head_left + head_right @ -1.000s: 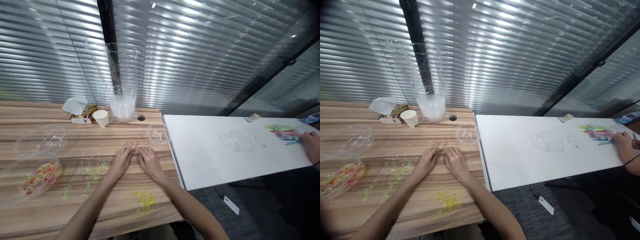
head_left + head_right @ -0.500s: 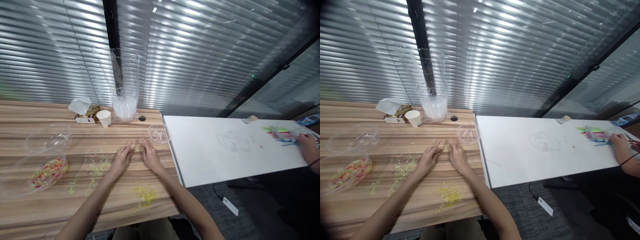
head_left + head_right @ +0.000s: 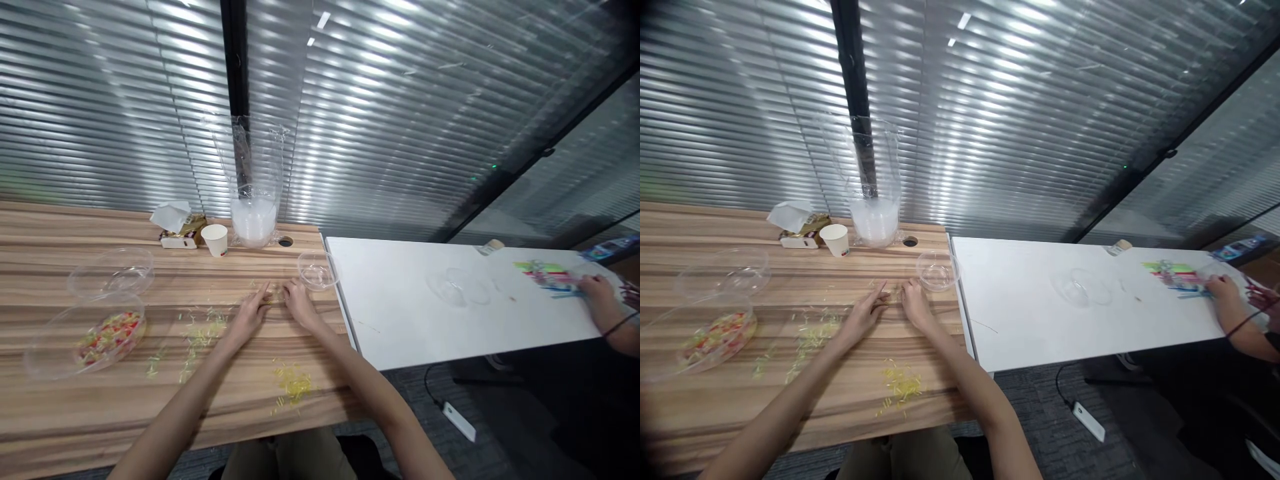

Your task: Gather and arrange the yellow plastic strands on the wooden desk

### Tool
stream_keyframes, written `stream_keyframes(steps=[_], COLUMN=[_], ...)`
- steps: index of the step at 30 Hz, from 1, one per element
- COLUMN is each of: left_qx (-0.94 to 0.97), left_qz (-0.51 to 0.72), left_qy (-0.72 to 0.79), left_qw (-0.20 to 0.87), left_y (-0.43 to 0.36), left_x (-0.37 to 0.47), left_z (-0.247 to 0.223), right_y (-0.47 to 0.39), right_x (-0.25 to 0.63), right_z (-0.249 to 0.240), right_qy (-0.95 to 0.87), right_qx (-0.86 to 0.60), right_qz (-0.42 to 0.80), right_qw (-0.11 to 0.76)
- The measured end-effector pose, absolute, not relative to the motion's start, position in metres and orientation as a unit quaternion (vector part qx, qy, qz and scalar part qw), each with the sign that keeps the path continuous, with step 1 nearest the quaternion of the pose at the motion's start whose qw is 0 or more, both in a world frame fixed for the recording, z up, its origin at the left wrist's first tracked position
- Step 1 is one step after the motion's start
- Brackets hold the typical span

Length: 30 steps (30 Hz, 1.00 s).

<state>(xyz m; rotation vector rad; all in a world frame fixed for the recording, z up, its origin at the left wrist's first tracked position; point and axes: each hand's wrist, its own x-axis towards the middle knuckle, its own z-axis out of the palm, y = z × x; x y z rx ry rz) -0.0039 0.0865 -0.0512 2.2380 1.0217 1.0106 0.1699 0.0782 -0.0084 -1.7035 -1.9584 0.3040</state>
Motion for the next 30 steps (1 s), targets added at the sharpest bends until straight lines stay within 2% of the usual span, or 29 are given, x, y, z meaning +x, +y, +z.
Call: stream_keyframes(steps=[9, 15, 23, 30], left_qx=[0.819, 0.834, 0.844, 0.844], left_qz=[0.367, 0.354, 0.35, 0.331], left_qy=[0.351, 0.374, 0.362, 0.377], left_qw=[0.267, 0.197, 0.184, 0.187], left_y=[0.088, 0.083, 0.082, 0.079], left_x=[-0.002, -0.004, -0.006, -0.005], left_z=[-0.057, -0.053, -0.055, -0.05], right_y=[0.092, 0.084, 0.083, 0.081], right_x=[0.173, 0.176, 0.172, 0.169], right_z=[-0.005, -0.006, -0.005, 0.004], right_qy=[-0.738, -0.741, -0.738, -0.747], right_qx=[-0.631, -0.633, -0.637, -0.606], right_qz=[0.129, 0.123, 0.112, 0.132], right_qw=[0.204, 0.187, 0.193, 0.241])
